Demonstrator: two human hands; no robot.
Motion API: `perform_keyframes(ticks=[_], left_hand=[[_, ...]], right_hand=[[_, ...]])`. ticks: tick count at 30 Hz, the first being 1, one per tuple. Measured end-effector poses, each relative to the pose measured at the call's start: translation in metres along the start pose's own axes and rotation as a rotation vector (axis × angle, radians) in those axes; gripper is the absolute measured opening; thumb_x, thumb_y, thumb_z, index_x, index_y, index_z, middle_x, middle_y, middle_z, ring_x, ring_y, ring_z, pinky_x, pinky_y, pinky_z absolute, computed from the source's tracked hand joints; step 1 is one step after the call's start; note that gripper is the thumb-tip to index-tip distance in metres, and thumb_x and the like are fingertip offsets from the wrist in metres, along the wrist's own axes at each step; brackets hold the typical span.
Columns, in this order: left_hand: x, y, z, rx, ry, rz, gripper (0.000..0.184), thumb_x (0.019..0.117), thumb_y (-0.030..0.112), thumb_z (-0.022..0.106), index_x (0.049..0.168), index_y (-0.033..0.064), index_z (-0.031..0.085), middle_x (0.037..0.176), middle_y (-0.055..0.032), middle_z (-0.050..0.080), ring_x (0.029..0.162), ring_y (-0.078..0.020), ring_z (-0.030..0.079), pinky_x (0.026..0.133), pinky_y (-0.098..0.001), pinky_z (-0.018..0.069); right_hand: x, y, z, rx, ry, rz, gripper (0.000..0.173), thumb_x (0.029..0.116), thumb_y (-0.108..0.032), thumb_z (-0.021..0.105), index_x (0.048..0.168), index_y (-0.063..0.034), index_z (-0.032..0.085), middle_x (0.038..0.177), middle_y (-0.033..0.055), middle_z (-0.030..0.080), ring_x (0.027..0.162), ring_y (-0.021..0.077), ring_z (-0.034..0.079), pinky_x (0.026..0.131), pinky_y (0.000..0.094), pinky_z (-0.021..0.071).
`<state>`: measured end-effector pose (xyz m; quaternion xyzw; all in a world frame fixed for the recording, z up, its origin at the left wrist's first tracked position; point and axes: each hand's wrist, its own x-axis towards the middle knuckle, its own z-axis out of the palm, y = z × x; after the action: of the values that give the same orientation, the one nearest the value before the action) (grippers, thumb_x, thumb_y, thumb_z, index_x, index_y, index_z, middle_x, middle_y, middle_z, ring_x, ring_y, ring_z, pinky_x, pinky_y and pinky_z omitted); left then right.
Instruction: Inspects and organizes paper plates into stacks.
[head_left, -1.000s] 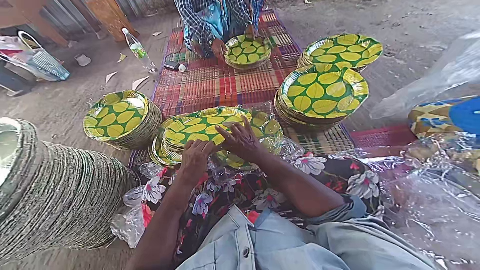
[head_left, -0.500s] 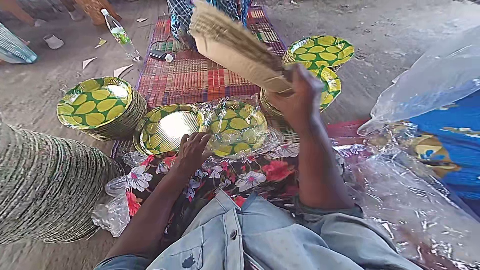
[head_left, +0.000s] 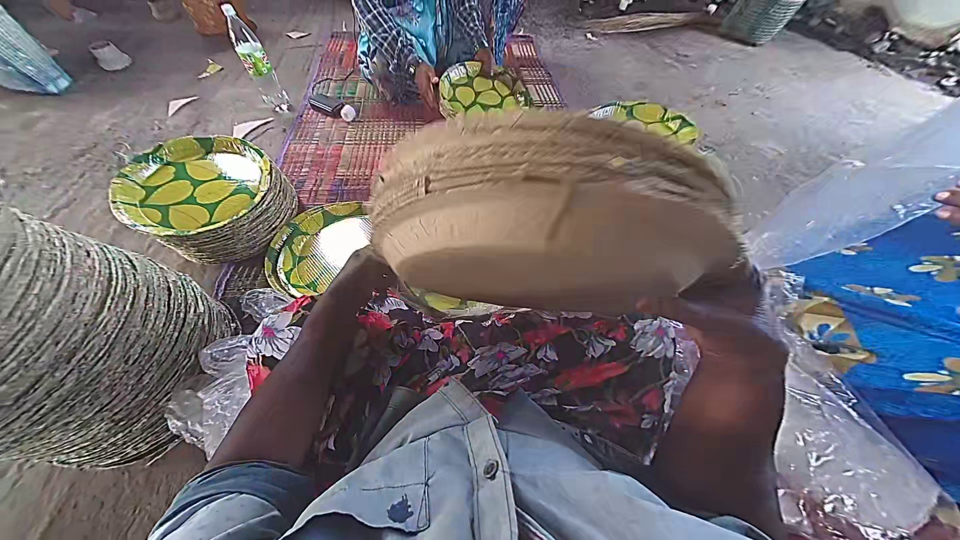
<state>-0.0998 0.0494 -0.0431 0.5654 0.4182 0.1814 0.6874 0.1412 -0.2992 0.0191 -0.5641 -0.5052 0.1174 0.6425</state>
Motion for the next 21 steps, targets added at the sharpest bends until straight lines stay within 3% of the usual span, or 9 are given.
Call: perform_keyframes(ticks=[2, 4, 6, 8, 10, 12, 14, 19, 21], left_hand=[[0.007, -0.017, -0.005, -0.052, -0.009, 0.095, 0.015, 0.1083, 0.013, 0.044, 0.103, 0.0084, 0.057, 0.075, 0.0036, 0.054, 0.063, -0.0043, 0.054, 0.059, -0.0219, 0.049], [0.012, -0.028, -0.007, -0.06, -0.035, 0.193, 0.016, 0.1086, 0.014, 0.042, 0.102, 0.0086, 0.057, 0.071, 0.0059, 0.055, 0.06, -0.002, 0.054, 0.058, -0.0202, 0.0493], [0.012, -0.03, -0.008, -0.012, -0.014, 0.259, 0.018, 0.1092, 0.015, 0.042, 0.106, 0.0054, 0.057, 0.074, 0.0036, 0.057, 0.062, -0.0031, 0.056, 0.061, -0.0218, 0.0509], [0.011, -0.029, -0.006, 0.005, 0.034, 0.324, 0.017, 0.1092, 0.014, 0.042, 0.104, 0.0071, 0.057, 0.068, 0.0071, 0.051, 0.057, -0.0003, 0.05, 0.056, -0.0173, 0.0458], [0.009, -0.028, -0.004, 0.021, 0.051, 0.412, 0.016, 0.1089, 0.012, 0.043, 0.103, 0.0057, 0.057, 0.066, 0.0085, 0.048, 0.054, 0.0016, 0.046, 0.055, -0.0143, 0.042], [0.005, -0.027, -0.003, 0.145, 0.065, 0.551, 0.018, 0.107, 0.01, 0.046, 0.105, -0.0001, 0.061, 0.068, 0.0067, 0.049, 0.056, 0.0023, 0.045, 0.057, -0.0141, 0.0403], [0.0, -0.026, -0.002, 0.312, 0.055, 0.694, 0.022, 0.1054, 0.009, 0.047, 0.108, -0.0045, 0.064, 0.077, 0.0014, 0.055, 0.063, 0.0014, 0.046, 0.061, -0.0164, 0.04], [-0.011, -0.031, 0.012, 0.524, 0.012, 0.972, 0.024, 0.1045, 0.006, 0.047, 0.107, -0.0071, 0.067, 0.083, -0.0086, 0.065, 0.066, -0.0035, 0.054, 0.065, -0.0197, 0.0464], [-0.023, -0.033, 0.027, 0.586, -0.081, 1.007, 0.024, 0.1039, 0.005, 0.047, 0.107, -0.0067, 0.068, 0.091, -0.0152, 0.07, 0.077, -0.0152, 0.066, 0.075, -0.0327, 0.0548]], right_hand=[[0.003, 0.002, 0.006, -0.232, -0.038, 0.059, 0.065, 0.0647, -0.017, 0.088, 0.123, -0.0172, 0.061, 0.111, -0.0162, 0.07, 0.104, -0.0061, 0.065, 0.092, 0.0189, 0.0571], [0.008, 0.006, 0.012, -0.385, -0.158, 0.033, 0.055, 0.0677, -0.017, 0.086, 0.117, -0.0044, 0.065, 0.106, -0.0093, 0.071, 0.101, -0.0089, 0.064, 0.091, 0.0156, 0.0545], [0.013, 0.006, 0.018, -0.421, -0.295, -0.003, 0.043, 0.0709, -0.016, 0.084, 0.109, -0.0038, 0.069, 0.104, -0.0058, 0.071, 0.099, -0.007, 0.063, 0.092, 0.0156, 0.0532], [0.016, 0.001, 0.027, -0.471, -0.379, 0.024, 0.04, 0.0716, -0.015, 0.083, 0.108, -0.0028, 0.073, 0.105, 0.0008, 0.072, 0.1, 0.0016, 0.065, 0.092, 0.0228, 0.0537], [0.018, -0.008, 0.041, -0.604, -0.411, 0.062, 0.04, 0.0732, -0.013, 0.082, 0.111, -0.0022, 0.074, 0.107, 0.01, 0.073, 0.102, 0.0179, 0.067, 0.092, 0.0411, 0.0539], [0.021, -0.013, 0.061, -0.739, -0.422, 0.136, 0.043, 0.0788, -0.008, 0.084, 0.119, -0.0007, 0.072, 0.114, 0.0193, 0.071, 0.109, 0.0349, 0.067, 0.096, 0.0584, 0.0505], [0.023, -0.008, 0.081, -0.897, -0.407, 0.135, 0.043, 0.0824, -0.008, 0.083, 0.123, -0.0016, 0.071, 0.113, 0.0214, 0.071, 0.108, 0.0419, 0.066, 0.092, 0.064, 0.0491], [0.0, 0.025, 0.149, -1.091, -0.336, -0.012, 0.027, 0.0887, 0.003, 0.069, 0.115, 0.0003, 0.072, 0.097, 0.0243, 0.073, 0.089, 0.0458, 0.071, 0.078, 0.0616, 0.0546], [-0.005, 0.047, 0.184, -1.121, -0.389, -0.008, 0.025, 0.0926, 0.006, 0.06, 0.115, 0.0018, 0.071, 0.095, 0.0246, 0.073, 0.088, 0.0448, 0.071, 0.078, 0.0581, 0.0555]])
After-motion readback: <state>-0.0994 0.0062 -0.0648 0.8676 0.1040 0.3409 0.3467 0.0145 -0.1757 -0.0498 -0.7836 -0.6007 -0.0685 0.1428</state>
